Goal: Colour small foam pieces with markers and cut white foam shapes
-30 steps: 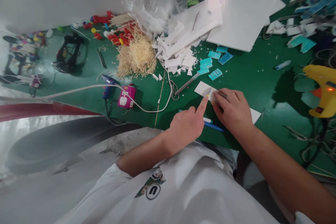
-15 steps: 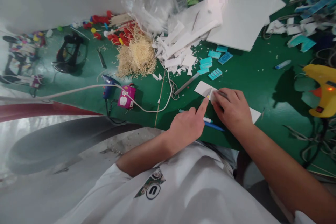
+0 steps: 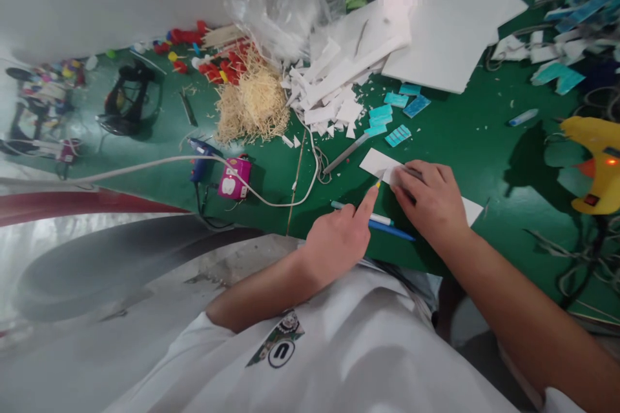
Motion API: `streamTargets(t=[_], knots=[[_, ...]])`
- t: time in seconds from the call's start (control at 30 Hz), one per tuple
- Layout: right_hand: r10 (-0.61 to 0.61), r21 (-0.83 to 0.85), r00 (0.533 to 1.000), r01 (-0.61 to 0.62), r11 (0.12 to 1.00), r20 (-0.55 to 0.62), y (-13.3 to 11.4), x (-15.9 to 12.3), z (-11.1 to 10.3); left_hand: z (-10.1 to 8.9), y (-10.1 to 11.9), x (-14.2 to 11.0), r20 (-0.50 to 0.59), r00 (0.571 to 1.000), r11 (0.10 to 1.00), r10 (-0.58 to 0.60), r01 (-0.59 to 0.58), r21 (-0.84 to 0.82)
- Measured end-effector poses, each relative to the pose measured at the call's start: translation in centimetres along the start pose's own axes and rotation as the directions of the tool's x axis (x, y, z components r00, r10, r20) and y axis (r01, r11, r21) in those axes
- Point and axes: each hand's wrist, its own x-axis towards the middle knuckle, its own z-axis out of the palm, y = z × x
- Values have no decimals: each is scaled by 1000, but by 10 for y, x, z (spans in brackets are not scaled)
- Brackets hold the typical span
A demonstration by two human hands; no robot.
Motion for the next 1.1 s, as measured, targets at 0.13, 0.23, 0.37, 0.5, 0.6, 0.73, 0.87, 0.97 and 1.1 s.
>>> streamTargets(t=[0.13, 0.23, 0.37, 0.5, 0.6, 0.73, 0.87, 0.97, 1.1], knots=[[8, -10, 1000, -8, 1000, 5, 0, 0, -1, 1, -3, -4, 24, 1000, 1000, -13, 13, -16], [8, -21, 1000, -8, 1000, -4, -1, 0, -1, 0, -3, -7, 69, 997, 1000, -26, 27, -15], [3, -28, 1000, -3, 1000, -15, -2, 1, -1, -2, -1, -9, 143, 989, 999, -44, 45, -3], [-8, -29, 1000, 7, 1000, -28, -3, 1, -1, -4, 0, -10, 205, 977, 998, -63, 64, 2], [-19, -26, 999, 18, 1000, -34, -3, 2, -2, -5, 1, -10, 208, 976, 997, -71, 72, -2], [-19, -20, 999, 19, 1000, -36, -3, 2, -2, -2, 1, -11, 188, 980, 998, -68, 66, 12], [-15, -36, 999, 14, 999, -49, -2, 1, -2, 3, -4, -18, 101, 994, 998, -33, 28, 52], [-12, -66, 997, 7, 998, -79, 0, 1, -7, 6, -16, -28, -27, 1000, 994, 6, -3, 110], [-44, -109, 980, 23, 994, -196, 1, 2, -18, 11, -44, -27, -292, 956, 992, 37, 1, 129]])
